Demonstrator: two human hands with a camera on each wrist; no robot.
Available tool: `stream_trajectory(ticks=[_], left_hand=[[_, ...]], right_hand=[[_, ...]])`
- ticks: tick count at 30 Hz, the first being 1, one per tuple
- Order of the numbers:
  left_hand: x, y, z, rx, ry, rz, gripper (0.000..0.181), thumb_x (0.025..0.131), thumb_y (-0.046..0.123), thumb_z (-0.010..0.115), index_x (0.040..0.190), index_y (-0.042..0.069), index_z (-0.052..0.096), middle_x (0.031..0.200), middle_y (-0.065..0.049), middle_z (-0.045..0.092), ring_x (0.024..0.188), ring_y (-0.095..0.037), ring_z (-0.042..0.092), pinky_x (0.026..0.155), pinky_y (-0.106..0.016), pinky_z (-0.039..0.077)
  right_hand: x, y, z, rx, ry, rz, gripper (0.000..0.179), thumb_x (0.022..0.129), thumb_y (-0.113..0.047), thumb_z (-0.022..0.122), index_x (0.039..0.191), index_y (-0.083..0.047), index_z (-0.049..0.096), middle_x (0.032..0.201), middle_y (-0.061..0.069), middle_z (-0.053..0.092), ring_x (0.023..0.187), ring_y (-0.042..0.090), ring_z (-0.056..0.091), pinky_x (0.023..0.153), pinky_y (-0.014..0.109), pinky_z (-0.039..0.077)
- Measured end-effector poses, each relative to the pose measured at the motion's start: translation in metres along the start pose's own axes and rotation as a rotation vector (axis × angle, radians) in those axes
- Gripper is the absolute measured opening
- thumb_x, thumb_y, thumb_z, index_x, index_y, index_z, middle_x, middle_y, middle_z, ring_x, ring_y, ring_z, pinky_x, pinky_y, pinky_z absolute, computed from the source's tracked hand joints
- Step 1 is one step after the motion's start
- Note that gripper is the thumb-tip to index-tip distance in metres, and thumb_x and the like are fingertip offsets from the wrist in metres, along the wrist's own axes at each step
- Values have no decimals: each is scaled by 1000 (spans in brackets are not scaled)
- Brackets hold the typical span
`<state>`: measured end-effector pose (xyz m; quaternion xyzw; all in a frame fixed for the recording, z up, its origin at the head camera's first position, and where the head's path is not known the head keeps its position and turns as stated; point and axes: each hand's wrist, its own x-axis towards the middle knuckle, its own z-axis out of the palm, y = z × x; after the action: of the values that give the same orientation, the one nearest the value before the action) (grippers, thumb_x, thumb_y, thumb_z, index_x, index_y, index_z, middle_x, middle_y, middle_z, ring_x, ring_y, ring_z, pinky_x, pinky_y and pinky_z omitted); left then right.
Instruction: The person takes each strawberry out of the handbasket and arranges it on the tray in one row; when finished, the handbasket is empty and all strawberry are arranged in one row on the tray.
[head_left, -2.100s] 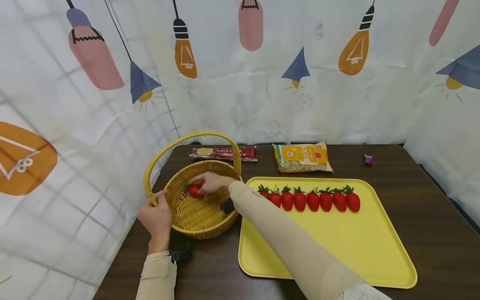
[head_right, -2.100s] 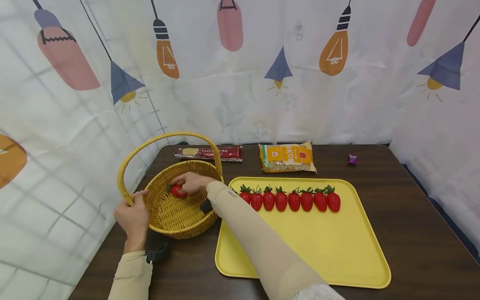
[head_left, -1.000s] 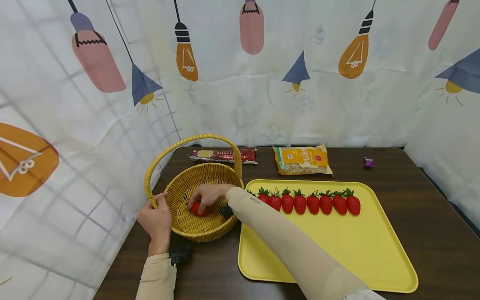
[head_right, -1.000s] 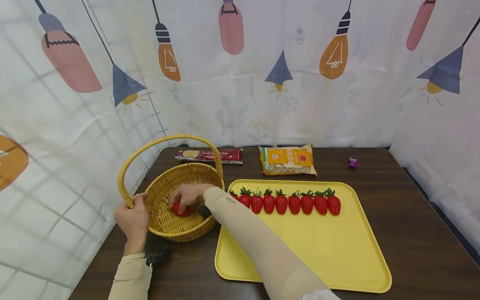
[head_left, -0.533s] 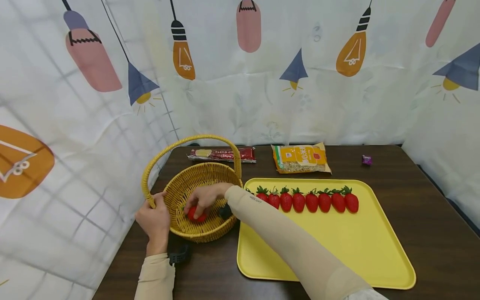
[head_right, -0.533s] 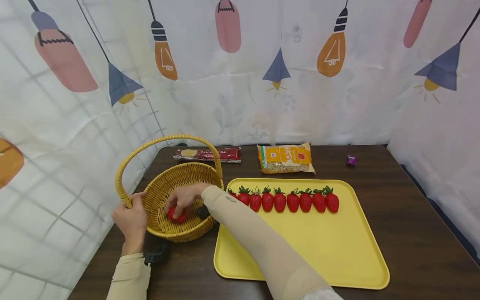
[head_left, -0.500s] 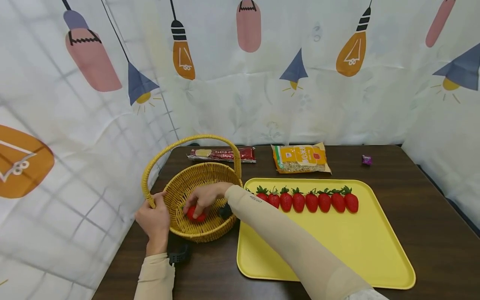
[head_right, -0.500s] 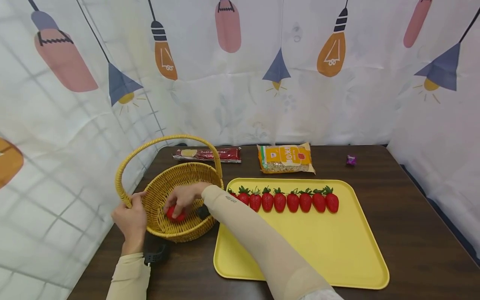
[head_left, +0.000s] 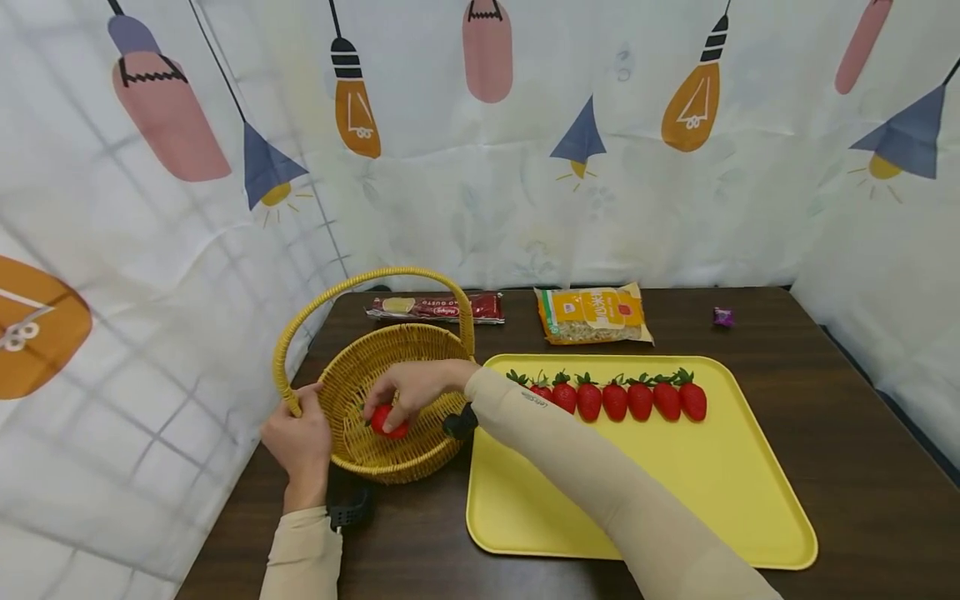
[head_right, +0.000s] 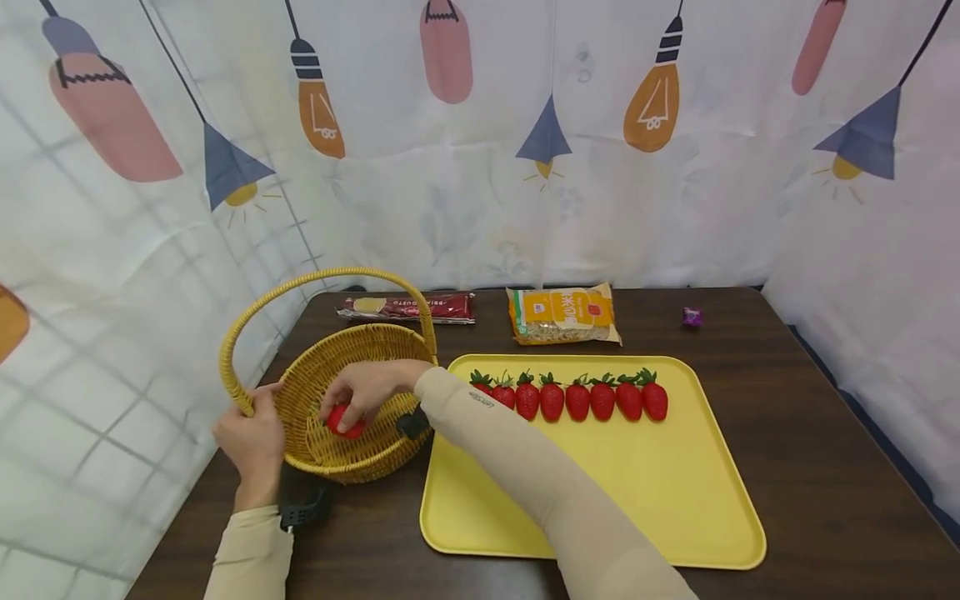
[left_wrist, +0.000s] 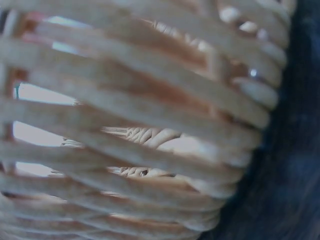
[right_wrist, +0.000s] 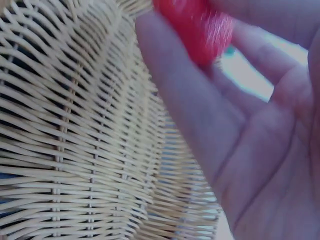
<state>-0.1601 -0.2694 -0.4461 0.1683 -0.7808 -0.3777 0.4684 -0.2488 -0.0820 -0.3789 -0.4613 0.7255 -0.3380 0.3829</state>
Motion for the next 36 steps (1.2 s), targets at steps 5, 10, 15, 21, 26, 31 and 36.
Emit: stream_trajectory(ticks=[5, 10, 15, 21, 26, 31, 36], left_hand=[[-1, 0, 0, -2, 4, -22, 33, 97, 20, 52, 87, 4, 80, 39, 10, 32, 35, -8, 17, 38, -23, 15], [-2, 0, -1, -12, 9, -39, 35, 97, 21, 51, 86, 5, 80, 39, 9, 31, 35, -7, 17, 39, -23, 15], [-1, 0, -1, -21, 9, -35, 35, 97, 21, 51, 85, 5, 80, 39, 11, 33, 35, -6, 17, 39, -23, 15], [0, 0, -1, -17, 8, -33, 35, 97, 20, 51, 84, 6, 80, 39, 11, 32, 35, -6, 16, 39, -23, 14], [-1, 0, 0, -24, 7, -25, 35, 97, 20, 51, 84, 5, 80, 39, 11, 32, 35, -5, 17, 39, -23, 14], [-1, 0, -1, -31, 8, -18, 36, 98, 21, 51, 85, 5, 80, 39, 9, 32, 36, -5, 15, 39, -23, 13], [-1, 0, 0, -57, -7, -34, 36, 98, 24, 51, 87, 5, 80, 40, 7, 32, 35, -5, 16, 38, -23, 13]], right_hand=[[-21, -2, 3, -34, 122, -20, 35, 88, -11, 72, 122, -9, 67, 109, -3, 65, 91, 9, 63, 72, 25, 55], [-42, 0, 6, -77, 214, -90, 34, 89, -12, 71, 123, -9, 67, 116, -2, 65, 94, 7, 62, 76, 21, 53], [-69, 7, 10, -19, 350, -57, 32, 92, -16, 69, 124, -15, 67, 122, -2, 63, 94, 6, 64, 79, 24, 53], [-103, 24, 11, 128, 466, -14, 31, 95, -22, 64, 126, -24, 65, 111, -4, 68, 85, 23, 68, 73, 35, 53], [-135, 38, 14, 187, 554, -25, 32, 95, -23, 64, 127, -23, 64, 112, 0, 67, 84, 29, 68, 69, 40, 53], [-167, 56, 14, 179, 648, -40, 32, 93, -19, 67, 124, -18, 66, 123, 1, 62, 95, 33, 67, 82, 48, 53], [-198, 75, 18, 217, 725, 18, 33, 91, -21, 69, 124, -16, 66, 127, 7, 61, 101, 38, 64, 86, 48, 52]])
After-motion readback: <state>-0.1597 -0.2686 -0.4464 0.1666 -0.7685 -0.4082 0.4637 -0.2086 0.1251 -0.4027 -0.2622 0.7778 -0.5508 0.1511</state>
